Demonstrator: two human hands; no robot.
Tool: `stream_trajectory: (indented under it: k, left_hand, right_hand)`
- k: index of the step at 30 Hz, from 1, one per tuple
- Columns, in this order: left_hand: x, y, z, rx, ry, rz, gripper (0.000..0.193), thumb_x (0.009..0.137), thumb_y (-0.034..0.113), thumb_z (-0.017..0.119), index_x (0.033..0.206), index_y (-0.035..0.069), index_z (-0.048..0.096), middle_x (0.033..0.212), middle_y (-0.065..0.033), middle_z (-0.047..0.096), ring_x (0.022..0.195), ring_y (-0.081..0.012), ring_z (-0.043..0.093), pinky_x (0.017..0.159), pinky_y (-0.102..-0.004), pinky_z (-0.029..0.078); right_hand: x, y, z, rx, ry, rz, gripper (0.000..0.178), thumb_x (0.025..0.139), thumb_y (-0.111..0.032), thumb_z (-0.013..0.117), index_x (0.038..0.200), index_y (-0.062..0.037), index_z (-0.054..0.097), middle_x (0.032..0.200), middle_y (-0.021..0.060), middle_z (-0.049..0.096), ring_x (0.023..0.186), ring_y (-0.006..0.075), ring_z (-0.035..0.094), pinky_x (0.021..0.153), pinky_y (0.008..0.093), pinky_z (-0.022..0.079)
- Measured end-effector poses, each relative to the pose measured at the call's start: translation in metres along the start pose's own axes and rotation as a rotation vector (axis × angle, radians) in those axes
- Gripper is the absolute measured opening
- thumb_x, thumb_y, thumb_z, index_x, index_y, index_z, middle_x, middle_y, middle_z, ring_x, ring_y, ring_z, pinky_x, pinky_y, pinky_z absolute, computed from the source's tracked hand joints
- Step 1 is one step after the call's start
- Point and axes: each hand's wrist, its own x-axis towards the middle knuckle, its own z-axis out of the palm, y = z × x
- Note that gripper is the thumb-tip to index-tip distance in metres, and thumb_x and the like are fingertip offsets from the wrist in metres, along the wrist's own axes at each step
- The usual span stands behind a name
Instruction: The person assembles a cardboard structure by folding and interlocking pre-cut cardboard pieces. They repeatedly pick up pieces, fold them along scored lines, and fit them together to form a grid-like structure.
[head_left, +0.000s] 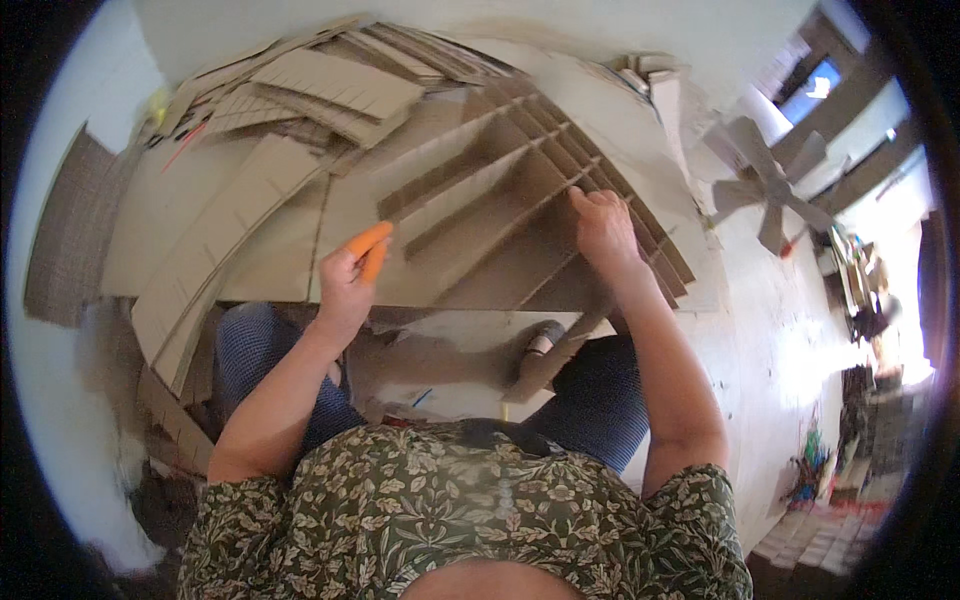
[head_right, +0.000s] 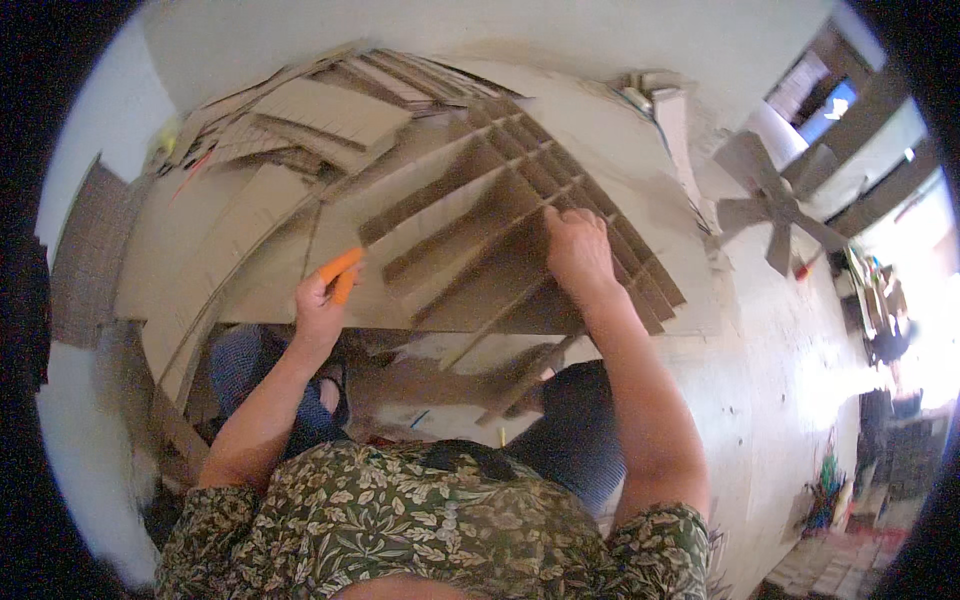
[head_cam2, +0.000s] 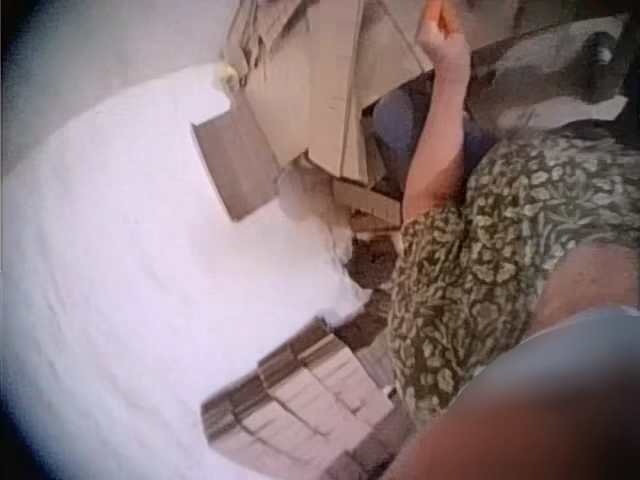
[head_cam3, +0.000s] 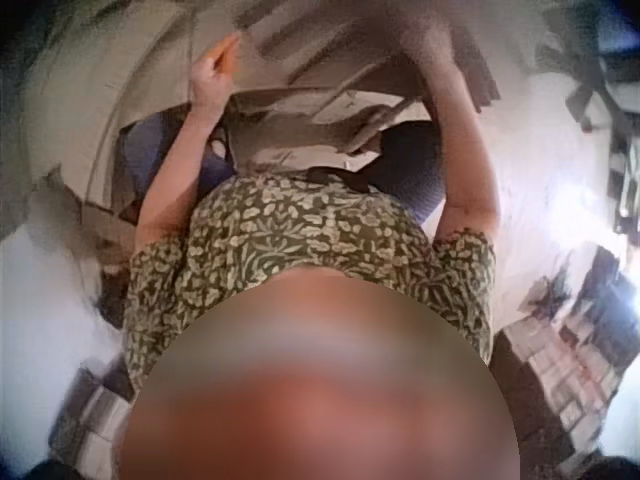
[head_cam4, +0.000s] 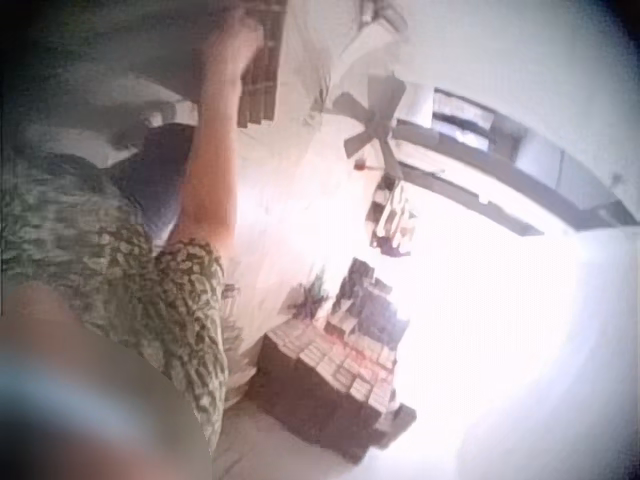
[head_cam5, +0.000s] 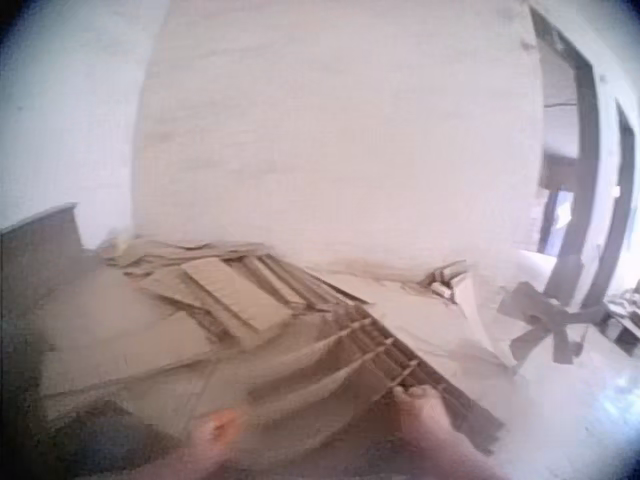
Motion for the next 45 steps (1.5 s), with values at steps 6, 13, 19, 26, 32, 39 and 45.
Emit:
stream_trajectory:
  k: [6, 13, 19, 26, 32, 39, 45]
  left_hand:
    - [0.043, -0.013, -0.047, 0.596, 0.147, 0.2, 0.03, 0.086, 0.01, 0.063, 0.115, 0.002, 0.059, 0.107, -0.0161, 0.063, 0.098, -0.0258, 0.06, 0.084, -0.0345, 0.048]
    - [0.082, -0.067, -0.127, 1.388, 0.045, -0.222, 0.053, 0.084, 0.024, 0.062, 0.128, 0.002, 0.044, 0.128, -0.0178, 0.048, 0.118, -0.0357, 0.046, 0.1, -0.0455, 0.036]
    - [0.096, -0.096, -0.153, 1.195, 0.079, -0.178, 0.026, 0.091, 0.025, 0.049, 0.098, 0.002, 0.059, 0.1, -0.0183, 0.063, 0.095, -0.0369, 0.06, 0.081, -0.0459, 0.046]
    - [0.085, -0.079, -0.169, 0.995, 0.118, -0.184, 0.03, 0.094, 0.026, 0.048, 0.118, 0.012, 0.061, 0.104, -0.0172, 0.064, 0.096, -0.0336, 0.061, 0.081, -0.0434, 0.046]
    - [0.087, -0.043, -0.148, 0.94, 0.31, -0.084, 0.028, 0.092, 0.018, 0.053, 0.117, 0.012, 0.063, 0.105, -0.0153, 0.065, 0.094, -0.0304, 0.062, 0.08, -0.0377, 0.048]
    - [0.087, -0.058, -0.126, 0.964, 0.057, -0.283, 0.024, 0.084, 0.021, 0.062, 0.106, 0.012, 0.067, 0.099, -0.0151, 0.066, 0.091, -0.0318, 0.062, 0.078, -0.0411, 0.049]
    - [0.079, -0.066, -0.134, 0.678, 0.12, -0.346, 0.038, 0.084, 0.033, 0.066, 0.112, 0.008, 0.066, 0.104, -0.0132, 0.068, 0.092, -0.0253, 0.064, 0.081, -0.0347, 0.047]
  right_hand:
    - [0.0, 0.027, 0.011, 0.106, 0.101, 0.067, 0.039, 0.069, 0.006, 0.054, 0.105, -0.004, 0.065, 0.082, 0.0167, 0.057, 0.083, 0.0367, 0.054, 0.075, 0.0459, 0.045]
    - [0.013, 0.016, 0.0, 0.232, 0.13, 0.096, 0.031, 0.072, 0.004, 0.056, 0.101, -0.0022, 0.065, 0.084, 0.0164, 0.059, 0.085, 0.0358, 0.056, 0.078, 0.045, 0.046]
    - [-0.021, -0.021, -0.034, 0.213, 0.323, 0.124, 0.027, 0.075, 0.004, 0.061, 0.1, -0.0017, 0.066, 0.097, 0.0184, 0.062, 0.103, 0.0383, 0.057, 0.087, 0.0441, 0.047]
    - [-0.062, -0.069, -0.076, 0.49, 0.37, 0.186, 0.02, 0.078, 0.006, 0.061, 0.096, 0.0006, 0.066, 0.094, 0.0165, 0.063, 0.095, 0.0343, 0.061, 0.081, 0.0378, 0.05]
    - [-0.07, -0.095, -0.08, 0.832, 0.28, 0.267, 0.017, 0.083, 0.004, 0.061, 0.099, 0.0022, 0.065, 0.076, 0.0114, 0.06, 0.066, 0.018, 0.057, 0.061, 0.0274, 0.045]
    - [-0.081, -0.113, -0.087, 0.91, 0.083, 0.253, 0.021, 0.081, 0.006, 0.061, 0.101, 0.0028, 0.065, 0.083, 0.0135, 0.067, 0.074, 0.02, 0.065, 0.066, 0.0277, 0.049]
    - [-0.091, -0.114, -0.085, 0.91, 0.067, 0.276, 0.02, 0.082, 0.005, 0.061, 0.101, 0.0032, 0.065, 0.08, 0.0123, 0.067, 0.072, 0.0178, 0.064, 0.065, 0.0263, 0.048]
